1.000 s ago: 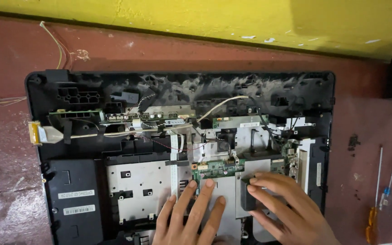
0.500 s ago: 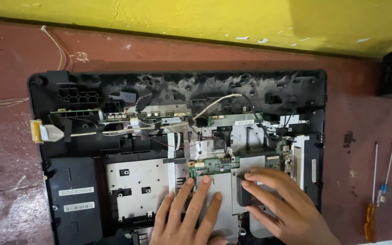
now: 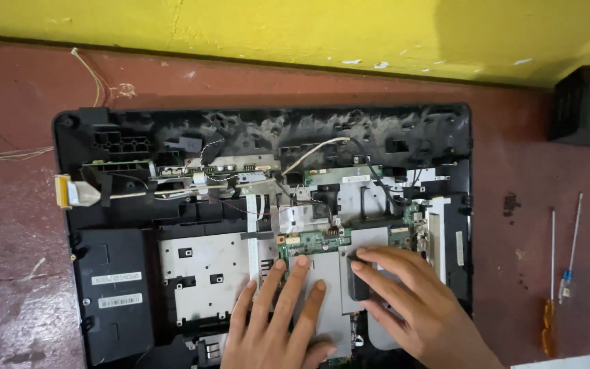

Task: Disassembling and reassembling internal components of an electronic device, including RAM installation and securing parts with a screwdriver.

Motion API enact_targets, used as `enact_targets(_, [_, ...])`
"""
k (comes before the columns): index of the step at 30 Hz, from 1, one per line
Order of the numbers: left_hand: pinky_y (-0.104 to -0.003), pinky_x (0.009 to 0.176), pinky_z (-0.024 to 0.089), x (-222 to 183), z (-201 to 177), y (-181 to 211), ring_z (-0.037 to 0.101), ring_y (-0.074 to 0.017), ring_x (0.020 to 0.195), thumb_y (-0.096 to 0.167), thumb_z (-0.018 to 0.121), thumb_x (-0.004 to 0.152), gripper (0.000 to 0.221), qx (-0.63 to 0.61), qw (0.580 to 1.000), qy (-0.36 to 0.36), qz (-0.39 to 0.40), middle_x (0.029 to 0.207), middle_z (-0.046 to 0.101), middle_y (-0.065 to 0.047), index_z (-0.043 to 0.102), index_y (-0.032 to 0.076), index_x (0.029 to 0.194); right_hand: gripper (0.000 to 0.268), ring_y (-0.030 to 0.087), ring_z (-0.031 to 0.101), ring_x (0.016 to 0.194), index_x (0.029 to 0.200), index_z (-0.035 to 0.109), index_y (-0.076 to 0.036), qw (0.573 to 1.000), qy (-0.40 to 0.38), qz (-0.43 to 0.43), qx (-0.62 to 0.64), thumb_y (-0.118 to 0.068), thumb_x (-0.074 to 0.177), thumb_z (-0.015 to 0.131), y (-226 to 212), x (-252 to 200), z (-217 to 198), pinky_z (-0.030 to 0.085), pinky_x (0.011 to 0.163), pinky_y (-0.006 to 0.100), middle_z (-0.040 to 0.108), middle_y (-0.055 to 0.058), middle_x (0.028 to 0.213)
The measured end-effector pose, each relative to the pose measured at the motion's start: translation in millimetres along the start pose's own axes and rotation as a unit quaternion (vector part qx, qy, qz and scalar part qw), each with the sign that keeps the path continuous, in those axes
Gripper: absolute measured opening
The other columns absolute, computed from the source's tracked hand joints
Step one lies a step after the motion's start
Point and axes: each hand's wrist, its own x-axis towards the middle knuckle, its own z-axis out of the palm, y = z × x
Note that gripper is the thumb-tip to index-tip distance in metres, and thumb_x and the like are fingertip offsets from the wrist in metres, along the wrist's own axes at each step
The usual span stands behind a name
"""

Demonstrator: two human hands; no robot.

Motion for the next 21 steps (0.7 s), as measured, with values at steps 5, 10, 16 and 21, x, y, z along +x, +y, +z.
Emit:
enact_targets(5, [-0.052, 0.112, 0.039, -6.2, 0.4, -2.3, 0.046, -0.0302, 0.145, 0.072, 0.035, 0.103, 0.069, 0.026, 0.999, -0.017, 0.019, 0.166, 0.041, -0.006, 0.048, 0.025, 0.153, 0.063, 0.029, 0.059, 0.132, 0.147, 0.053, -0.015, 0.999, 0.019, -0.030, 0.013, -0.023, 0.090, 0.078, 2.8, 5.1, -2.2, 0.051, 0.111, 0.049, 0.056, 0.008, 0.146])
enact_targets(10, [-0.053, 0.116, 0.033, -6.3, -1.6, -2.4, 0.038, -0.0307, 0.150, 0.077, 0.050, 0.094, 0.079, 0.054, 0.998, -0.029, 0.033, 0.171, 0.032, -0.007, 0.044, 0.025, 0.153, 0.076, 0.030, 0.053, 0.143, 0.157, 0.039, -0.020, 0.997, -0.001, -0.031, 0.074, -0.020, 0.092, 0.078, 11.1, -10.4, -6.6, 0.046, 0.117, 0.052, 0.047, 0.009, 0.158])
enact_targets(16, [-0.054, 0.114, 0.036, -5.1, -4.0, 0.1, 0.038, -0.0299, 0.149, 0.075, 0.051, 0.094, 0.074, 0.058, 0.998, -0.028, 0.025, 0.171, 0.030, -0.006, 0.049, 0.028, 0.151, 0.058, 0.022, 0.061, 0.137, 0.138, 0.061, -0.008, 0.982, 0.170, 0.079, 0.028, -0.022, 0.084, 0.078, 1.5, -47.9, -27.2, 0.048, 0.117, 0.037, 0.061, 0.010, 0.149])
enact_targets(21, [-0.056, 0.116, 0.035, -2.9, -10.4, 3.4, 0.039, -0.0301, 0.149, 0.071, 0.054, 0.093, 0.071, 0.082, 0.996, -0.008, 0.033, 0.170, 0.030, -0.007, 0.045, 0.037, 0.154, 0.045, 0.026, 0.058, 0.136, 0.130, 0.068, -0.012, 0.978, 0.180, 0.031, -0.099, -0.025, 0.088, 0.075, 3.9, -82.5, -3.0, 0.042, 0.120, 0.043, 0.068, 0.004, 0.135])
